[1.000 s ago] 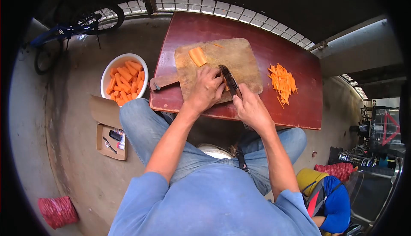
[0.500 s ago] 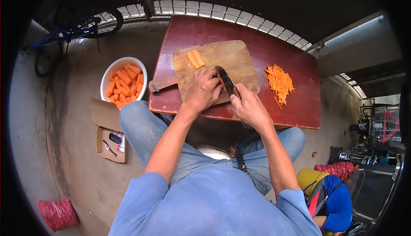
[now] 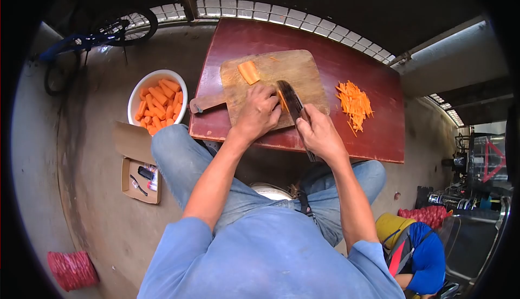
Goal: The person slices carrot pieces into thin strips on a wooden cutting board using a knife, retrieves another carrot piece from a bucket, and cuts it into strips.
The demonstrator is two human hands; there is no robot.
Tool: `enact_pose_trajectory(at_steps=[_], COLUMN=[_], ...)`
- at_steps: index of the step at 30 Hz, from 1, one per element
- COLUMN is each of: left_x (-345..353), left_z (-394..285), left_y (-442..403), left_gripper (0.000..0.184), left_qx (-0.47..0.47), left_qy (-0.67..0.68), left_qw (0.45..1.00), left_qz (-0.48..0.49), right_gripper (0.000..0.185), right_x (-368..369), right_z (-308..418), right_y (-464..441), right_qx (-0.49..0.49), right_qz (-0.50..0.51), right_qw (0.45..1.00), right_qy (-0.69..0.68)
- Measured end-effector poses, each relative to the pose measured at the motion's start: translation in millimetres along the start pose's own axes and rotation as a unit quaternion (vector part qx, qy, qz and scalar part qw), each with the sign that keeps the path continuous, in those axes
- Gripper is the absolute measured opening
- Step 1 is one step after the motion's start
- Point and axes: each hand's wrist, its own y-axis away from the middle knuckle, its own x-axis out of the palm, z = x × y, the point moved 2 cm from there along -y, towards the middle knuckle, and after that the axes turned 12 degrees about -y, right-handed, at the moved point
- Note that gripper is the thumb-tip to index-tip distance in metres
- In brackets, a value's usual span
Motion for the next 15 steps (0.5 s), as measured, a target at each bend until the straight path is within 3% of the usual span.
enact_pose_trajectory(at_steps=[6,9,10,12,14,15], left_x=[3.9,4.8,4.6,6.8,8.5,8.5], left_z=[-3.4,2.0,4.0,6.7,8.6,9.5], left_y=[-4.3,-2.7,-1.6,-2.3,-2.4,-2.8], left_gripper=[0.018,0.016,0.015,0.014,0.012,0.011], left_qx=[-0.005,0.0,-0.004,-0.006,-0.032,-0.045], left_qy=[-0.028,-0.018,-0.011,0.005,0.042,0.061], left_qw=[1.0,1.0,1.0,1.0,0.995,0.991], left_qz=[-0.008,-0.016,-0.019,-0.027,-0.082,-0.108], right_gripper=[0.023,0.022,0.022,0.022,0.019,0.018], right_x=[5.1,-4.3,-5.2,-1.4,7.4,10.2], right_z=[4.6,24.0,12.3,8.3,1.0,14.2], right_y=[11.1,19.7,17.9,17.3,14.5,14.9], right_qx=[-0.041,0.024,-0.021,0.0,0.001,0.058], right_qz=[-0.021,-0.032,-0.046,-0.038,-0.029,-0.001], right_qw=[0.999,0.998,0.999,0.998,0.993,0.988], right_qy=[0.025,-0.041,-0.014,-0.053,-0.112,-0.144])
